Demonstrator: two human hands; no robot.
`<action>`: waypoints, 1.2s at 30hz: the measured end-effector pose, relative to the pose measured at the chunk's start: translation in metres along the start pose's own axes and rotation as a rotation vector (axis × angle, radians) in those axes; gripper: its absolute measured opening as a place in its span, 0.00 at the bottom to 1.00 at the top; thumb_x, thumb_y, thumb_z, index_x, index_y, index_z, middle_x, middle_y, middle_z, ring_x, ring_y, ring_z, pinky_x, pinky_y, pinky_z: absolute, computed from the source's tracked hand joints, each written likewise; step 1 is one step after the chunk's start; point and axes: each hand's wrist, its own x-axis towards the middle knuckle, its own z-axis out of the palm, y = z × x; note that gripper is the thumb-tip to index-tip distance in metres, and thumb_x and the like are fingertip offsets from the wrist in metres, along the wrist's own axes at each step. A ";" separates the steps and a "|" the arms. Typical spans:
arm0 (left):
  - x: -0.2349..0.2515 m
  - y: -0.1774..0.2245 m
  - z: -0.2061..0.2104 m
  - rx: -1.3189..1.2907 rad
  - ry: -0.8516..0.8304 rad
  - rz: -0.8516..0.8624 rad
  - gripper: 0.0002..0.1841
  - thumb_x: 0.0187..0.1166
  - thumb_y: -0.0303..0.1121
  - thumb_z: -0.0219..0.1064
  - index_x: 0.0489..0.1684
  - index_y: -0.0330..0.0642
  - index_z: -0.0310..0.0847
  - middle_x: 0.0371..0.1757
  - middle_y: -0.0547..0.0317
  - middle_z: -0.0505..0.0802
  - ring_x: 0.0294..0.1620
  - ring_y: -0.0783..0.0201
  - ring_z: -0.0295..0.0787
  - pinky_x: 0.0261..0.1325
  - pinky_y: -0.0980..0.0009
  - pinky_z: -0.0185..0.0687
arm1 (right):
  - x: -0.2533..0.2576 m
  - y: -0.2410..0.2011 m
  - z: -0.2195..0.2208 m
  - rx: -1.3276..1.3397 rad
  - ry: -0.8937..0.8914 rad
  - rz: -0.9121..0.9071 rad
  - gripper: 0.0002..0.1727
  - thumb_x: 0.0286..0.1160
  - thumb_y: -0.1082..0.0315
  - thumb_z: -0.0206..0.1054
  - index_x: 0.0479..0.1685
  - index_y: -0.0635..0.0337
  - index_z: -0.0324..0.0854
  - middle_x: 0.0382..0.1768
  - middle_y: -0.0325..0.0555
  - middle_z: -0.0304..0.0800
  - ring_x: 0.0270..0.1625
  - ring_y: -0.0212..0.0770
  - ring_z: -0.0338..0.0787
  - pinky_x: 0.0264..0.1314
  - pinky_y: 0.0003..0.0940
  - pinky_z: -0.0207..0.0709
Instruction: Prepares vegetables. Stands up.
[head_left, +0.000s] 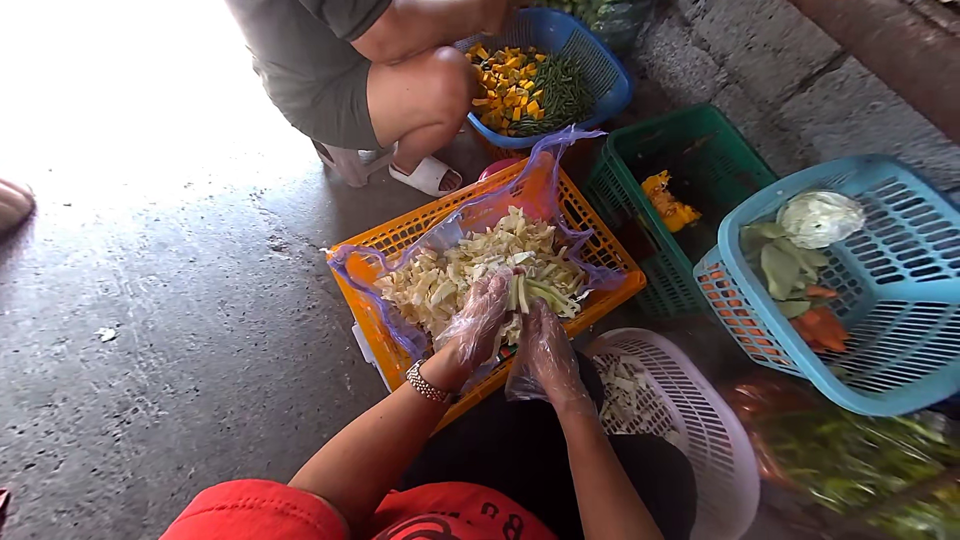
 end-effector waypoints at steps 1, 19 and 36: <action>0.000 0.000 0.001 -0.004 0.003 -0.008 0.16 0.95 0.35 0.45 0.59 0.36 0.76 0.34 0.63 0.82 0.28 0.75 0.77 0.34 0.80 0.75 | 0.003 0.001 0.000 0.020 -0.015 0.006 0.24 0.93 0.67 0.46 0.77 0.76 0.70 0.68 0.70 0.82 0.74 0.55 0.81 0.81 0.44 0.66; 0.019 0.001 0.000 -0.103 0.082 0.062 0.16 0.94 0.37 0.46 0.56 0.40 0.80 0.31 0.65 0.82 0.26 0.75 0.76 0.31 0.80 0.74 | -0.049 0.017 0.012 0.087 0.182 -0.228 0.22 0.90 0.61 0.49 0.57 0.70 0.82 0.32 0.46 0.85 0.31 0.32 0.82 0.39 0.29 0.78; 0.000 0.002 0.011 -0.101 0.063 0.076 0.16 0.94 0.34 0.45 0.62 0.38 0.77 0.38 0.63 0.83 0.32 0.75 0.78 0.35 0.80 0.76 | -0.036 0.015 0.014 0.030 0.200 -0.163 0.21 0.91 0.64 0.50 0.60 0.74 0.81 0.43 0.59 0.90 0.46 0.46 0.90 0.55 0.40 0.81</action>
